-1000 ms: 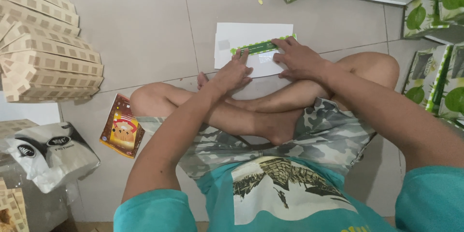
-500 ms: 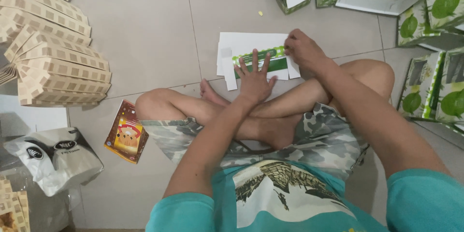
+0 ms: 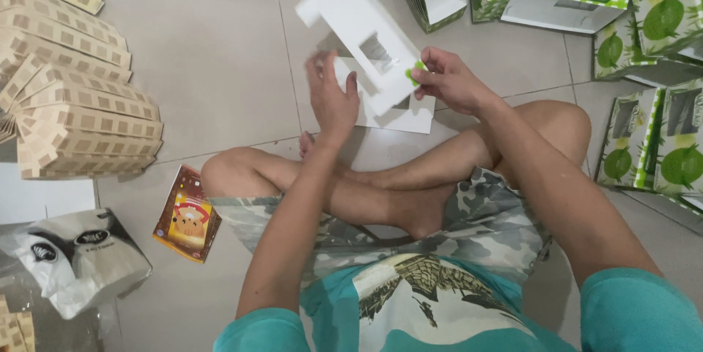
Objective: The person sits on the floor and folds flat-packed cardboard boxes into their final shape. They repeatedly pick up a flat piece, fold the side flaps, and tuck the tabs to form a small rectangular box, then place it aside.
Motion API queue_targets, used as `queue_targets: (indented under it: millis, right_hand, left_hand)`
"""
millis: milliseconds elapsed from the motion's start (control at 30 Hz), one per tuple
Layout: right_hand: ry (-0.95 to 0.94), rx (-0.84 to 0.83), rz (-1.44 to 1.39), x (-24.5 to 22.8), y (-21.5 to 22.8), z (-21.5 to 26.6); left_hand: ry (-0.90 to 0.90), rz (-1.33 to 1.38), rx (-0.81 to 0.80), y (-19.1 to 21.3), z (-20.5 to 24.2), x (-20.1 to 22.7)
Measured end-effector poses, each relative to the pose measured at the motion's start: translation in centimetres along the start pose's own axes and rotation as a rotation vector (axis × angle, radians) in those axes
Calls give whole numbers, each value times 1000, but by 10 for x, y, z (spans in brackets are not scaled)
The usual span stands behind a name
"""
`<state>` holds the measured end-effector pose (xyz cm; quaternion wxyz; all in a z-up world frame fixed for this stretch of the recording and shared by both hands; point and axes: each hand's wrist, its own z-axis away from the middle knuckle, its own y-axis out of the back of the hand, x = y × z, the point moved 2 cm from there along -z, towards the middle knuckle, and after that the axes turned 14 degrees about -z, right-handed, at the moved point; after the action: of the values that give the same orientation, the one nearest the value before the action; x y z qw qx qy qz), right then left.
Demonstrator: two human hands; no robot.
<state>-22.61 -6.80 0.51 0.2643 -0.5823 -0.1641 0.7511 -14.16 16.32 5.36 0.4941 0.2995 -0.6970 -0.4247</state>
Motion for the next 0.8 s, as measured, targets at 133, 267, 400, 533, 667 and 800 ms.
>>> queue_targets:
  millis: [133, 267, 400, 533, 667, 800]
  right_hand:
    - [30, 60, -260, -15, -41, -15]
    - [220, 214, -271, -2, -48, -35]
    - [328, 307, -3, 4, -68, -35]
    - [372, 164, 144, -5, -71, -32]
    - [358, 35, 54, 26, -26, -53]
    - [445, 18, 134, 13, -34, -60]
  left_hand:
    - [58, 881, -301, -40, -16, -2]
    - [230, 1568, -477, -36, -15, 27]
    - [129, 1155, -196, -19, -19, 33]
    - [304, 1161, -139, -39, -31, 12]
    - [591, 1319, -150, -57, -38, -4]
    - [604, 1151, -186, -45, -47, 8]
